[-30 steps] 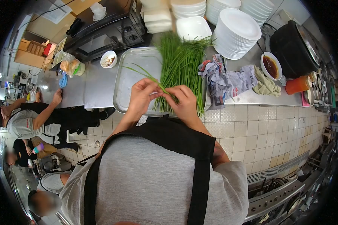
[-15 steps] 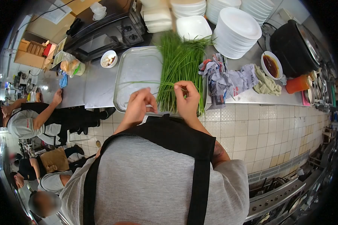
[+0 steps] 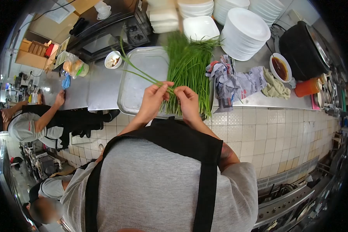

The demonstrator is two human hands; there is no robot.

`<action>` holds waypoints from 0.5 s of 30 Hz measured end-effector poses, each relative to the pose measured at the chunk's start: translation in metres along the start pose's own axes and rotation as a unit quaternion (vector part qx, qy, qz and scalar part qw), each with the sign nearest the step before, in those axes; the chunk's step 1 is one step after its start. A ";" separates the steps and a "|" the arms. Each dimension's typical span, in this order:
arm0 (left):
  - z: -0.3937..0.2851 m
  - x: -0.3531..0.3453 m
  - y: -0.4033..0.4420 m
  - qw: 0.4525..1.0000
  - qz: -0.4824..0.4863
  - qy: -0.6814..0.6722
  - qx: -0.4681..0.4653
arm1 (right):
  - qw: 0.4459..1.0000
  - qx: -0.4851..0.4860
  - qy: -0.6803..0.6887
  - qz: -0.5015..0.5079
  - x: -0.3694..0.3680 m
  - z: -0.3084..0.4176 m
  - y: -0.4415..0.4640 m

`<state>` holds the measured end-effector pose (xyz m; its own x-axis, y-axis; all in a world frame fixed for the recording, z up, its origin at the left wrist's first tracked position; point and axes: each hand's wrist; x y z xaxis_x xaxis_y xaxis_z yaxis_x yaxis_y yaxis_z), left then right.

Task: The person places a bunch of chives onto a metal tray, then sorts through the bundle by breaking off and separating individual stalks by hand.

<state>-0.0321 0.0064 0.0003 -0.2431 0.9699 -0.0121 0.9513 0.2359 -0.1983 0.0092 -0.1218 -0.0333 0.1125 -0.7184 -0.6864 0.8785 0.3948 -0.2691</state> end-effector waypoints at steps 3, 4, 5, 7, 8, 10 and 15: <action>0.005 -0.001 0.001 0.999 -0.008 -0.033 0.034 | 0.998 0.004 0.039 -0.046 -0.002 0.002 0.001; 0.006 -0.001 0.001 0.999 -0.014 -0.042 0.024 | 0.995 -0.010 0.064 -0.075 -0.003 0.004 0.001; 0.007 -0.001 0.001 0.998 -0.020 -0.051 0.015 | 0.990 -0.025 0.089 -0.103 -0.004 0.006 0.001; 0.008 -0.001 0.001 0.998 -0.032 -0.058 0.005 | 0.983 -0.043 0.131 -0.121 -0.002 0.008 0.002; 0.007 0.000 0.001 0.998 -0.037 -0.056 0.006 | 0.979 -0.052 0.151 -0.130 -0.001 0.009 0.003; 0.005 0.003 0.001 0.999 -0.043 -0.026 0.001 | 0.998 -0.008 0.030 -0.052 0.001 0.008 0.003; 0.003 0.007 -0.003 0.997 -0.047 0.054 -0.017 | 0.971 0.092 -0.212 0.066 0.001 0.012 0.002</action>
<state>-0.0368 0.0124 -0.0018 -0.3109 0.9439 0.1116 0.9318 0.3258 -0.1598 0.0167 -0.1285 -0.0266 0.3754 -0.8552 -0.3573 0.9075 0.4175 -0.0456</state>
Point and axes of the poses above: each hand's wrist, its own y-axis towards the middle knuckle, its own x-axis out of the back of the hand, z = x × y, and after that the axes turned 13 degrees about y, right-handed
